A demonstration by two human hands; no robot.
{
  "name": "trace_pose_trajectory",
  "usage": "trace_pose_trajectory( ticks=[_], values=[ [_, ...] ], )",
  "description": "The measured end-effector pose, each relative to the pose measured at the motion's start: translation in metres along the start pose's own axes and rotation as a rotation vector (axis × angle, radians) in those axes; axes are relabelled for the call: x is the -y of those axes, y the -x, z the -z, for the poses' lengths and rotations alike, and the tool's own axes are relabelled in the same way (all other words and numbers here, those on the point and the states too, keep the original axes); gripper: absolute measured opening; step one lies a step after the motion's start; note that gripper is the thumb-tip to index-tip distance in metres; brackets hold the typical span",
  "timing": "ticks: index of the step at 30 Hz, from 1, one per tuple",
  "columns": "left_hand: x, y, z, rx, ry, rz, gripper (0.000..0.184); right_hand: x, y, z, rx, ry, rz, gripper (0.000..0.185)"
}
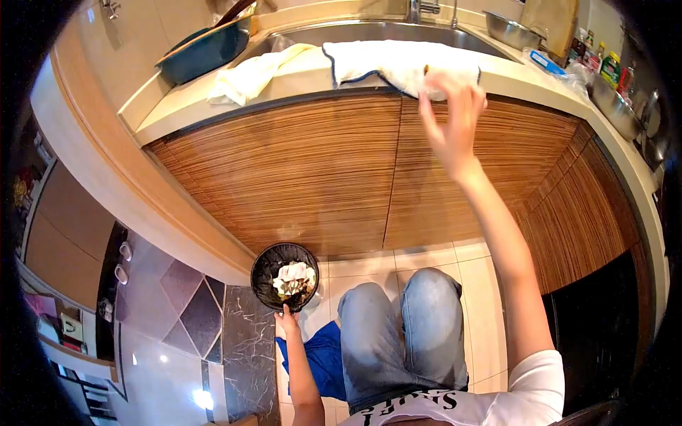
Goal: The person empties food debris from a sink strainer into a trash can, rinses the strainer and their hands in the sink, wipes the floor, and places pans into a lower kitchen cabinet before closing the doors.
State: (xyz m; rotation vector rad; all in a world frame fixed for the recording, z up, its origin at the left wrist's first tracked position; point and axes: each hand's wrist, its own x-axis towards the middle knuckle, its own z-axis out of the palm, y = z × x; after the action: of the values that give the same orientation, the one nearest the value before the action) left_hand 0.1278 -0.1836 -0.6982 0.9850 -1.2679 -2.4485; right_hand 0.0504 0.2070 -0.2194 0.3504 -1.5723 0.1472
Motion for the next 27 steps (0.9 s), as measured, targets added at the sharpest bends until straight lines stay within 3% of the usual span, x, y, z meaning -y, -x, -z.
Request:
trace_pose_trajectory(
  ticks=[5, 7, 17, 20, 22, 27],
  values=[
    [0.008, -0.008, 0.005, -0.044, -0.087, 0.000, 0.061, -0.039, -0.026, -0.004, 0.134, 0.013, -0.083, 0.029],
    [0.009, -0.012, 0.007, -0.020, -0.034, -0.022, 0.073, -0.049, -0.024, -0.003, 0.258, 0.018, -0.031, 0.029],
    [-0.001, -0.006, -0.002, -0.060, -0.161, -0.021, 0.055, -0.046, -0.018, -0.009, 0.143, -0.011, 0.037, 0.018],
    [-0.002, -0.007, -0.002, 0.020, -0.215, -0.062, 0.052, -0.044, -0.016, -0.011, 0.113, -0.009, 0.040, 0.017],
    [-0.002, -0.002, -0.006, -0.043, -0.162, -0.131, 0.038, -0.043, -0.016, -0.012, 0.105, -0.004, 0.044, 0.016],
    [-0.004, -0.001, 0.000, 0.003, -0.220, -0.079, 0.045, -0.044, -0.014, -0.013, 0.104, -0.087, 0.021, 0.015]
  ],
)
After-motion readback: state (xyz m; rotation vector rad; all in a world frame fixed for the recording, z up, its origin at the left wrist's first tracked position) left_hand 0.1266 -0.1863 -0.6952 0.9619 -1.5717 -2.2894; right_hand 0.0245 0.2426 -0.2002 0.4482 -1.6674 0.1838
